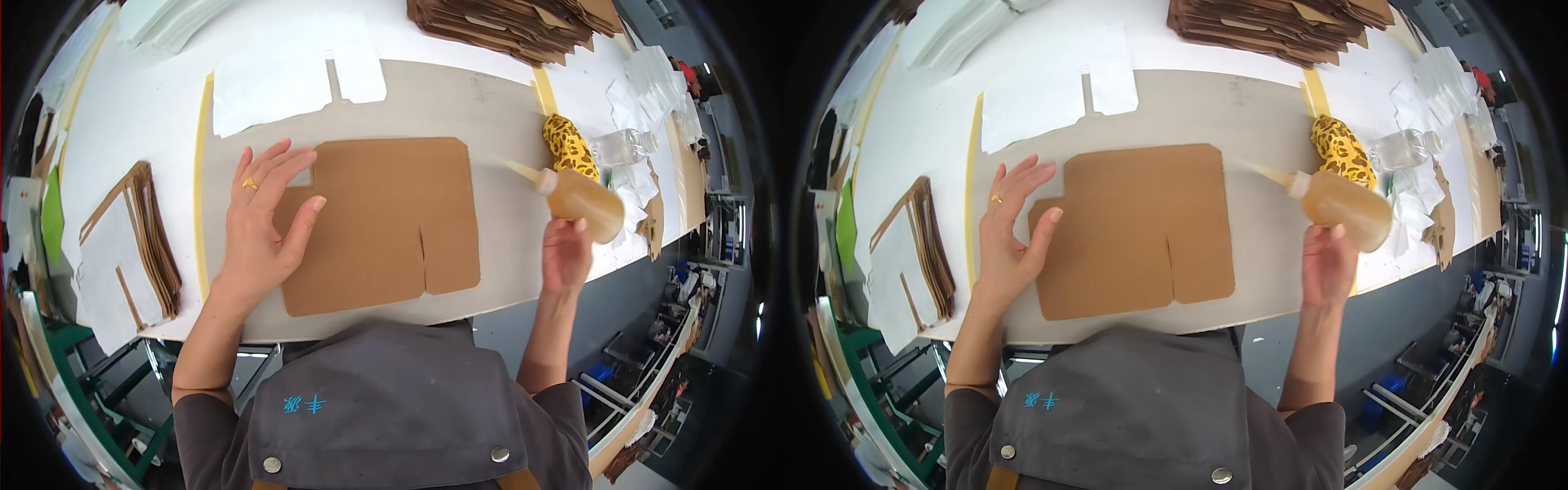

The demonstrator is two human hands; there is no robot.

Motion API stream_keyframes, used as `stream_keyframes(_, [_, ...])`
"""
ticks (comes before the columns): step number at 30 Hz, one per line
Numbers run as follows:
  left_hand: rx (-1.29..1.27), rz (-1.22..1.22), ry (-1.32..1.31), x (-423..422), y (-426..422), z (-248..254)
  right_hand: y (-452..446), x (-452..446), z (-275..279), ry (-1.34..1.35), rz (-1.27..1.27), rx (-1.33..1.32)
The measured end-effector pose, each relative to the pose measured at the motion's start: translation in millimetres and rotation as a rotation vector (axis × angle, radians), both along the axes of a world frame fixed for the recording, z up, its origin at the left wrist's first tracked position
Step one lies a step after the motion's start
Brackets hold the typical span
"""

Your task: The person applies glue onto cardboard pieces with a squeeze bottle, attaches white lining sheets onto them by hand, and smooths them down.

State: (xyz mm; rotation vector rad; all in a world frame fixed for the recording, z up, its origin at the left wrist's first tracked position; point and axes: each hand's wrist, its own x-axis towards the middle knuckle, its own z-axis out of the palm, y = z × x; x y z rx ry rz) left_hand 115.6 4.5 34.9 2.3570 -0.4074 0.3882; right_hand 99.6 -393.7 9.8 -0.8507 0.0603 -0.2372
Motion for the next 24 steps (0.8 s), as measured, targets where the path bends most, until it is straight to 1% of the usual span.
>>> stream_keyframes(1, [-0.007, -0.005, 0.033, 2, -1, -2, 8, -3, -4, 0.014, -0.028, -0.052])
stream_keyframes(5, [-0.07, 0.028, 0.064, 2, 8, -13, 37, -13, 1, 0.108, -0.114, -0.062])
stream_keyframes(7, [-0.191, 0.105, 0.096, 2, 11, -16, 40, -16, -1, 0.163, -0.151, -0.126])
stream_keyframes(8, [-0.198, 0.105, 0.104, 2, 11, -15, 42, -18, -1, 0.17, -0.152, -0.134])
stream_keyframes(10, [-0.277, 0.147, 0.101, 3, 11, -11, 45, -20, -2, 0.242, -0.167, -0.251])
stream_keyframes(11, [-0.281, 0.147, 0.106, 3, 12, -10, 51, -19, -1, 0.246, -0.168, -0.255])
stream_keyframes(13, [-0.308, 0.156, 0.116, 3, 13, -10, 64, -17, 3, 0.266, -0.341, -0.399])
stream_keyframes(19, [-0.309, 0.153, 0.177, 0, 18, -10, 70, -16, 1, 0.357, -0.367, -0.328])
stream_keyframes(24, [-0.309, 0.169, 0.18, 0, 19, -10, 75, -15, 4, 0.359, -0.345, -0.295])
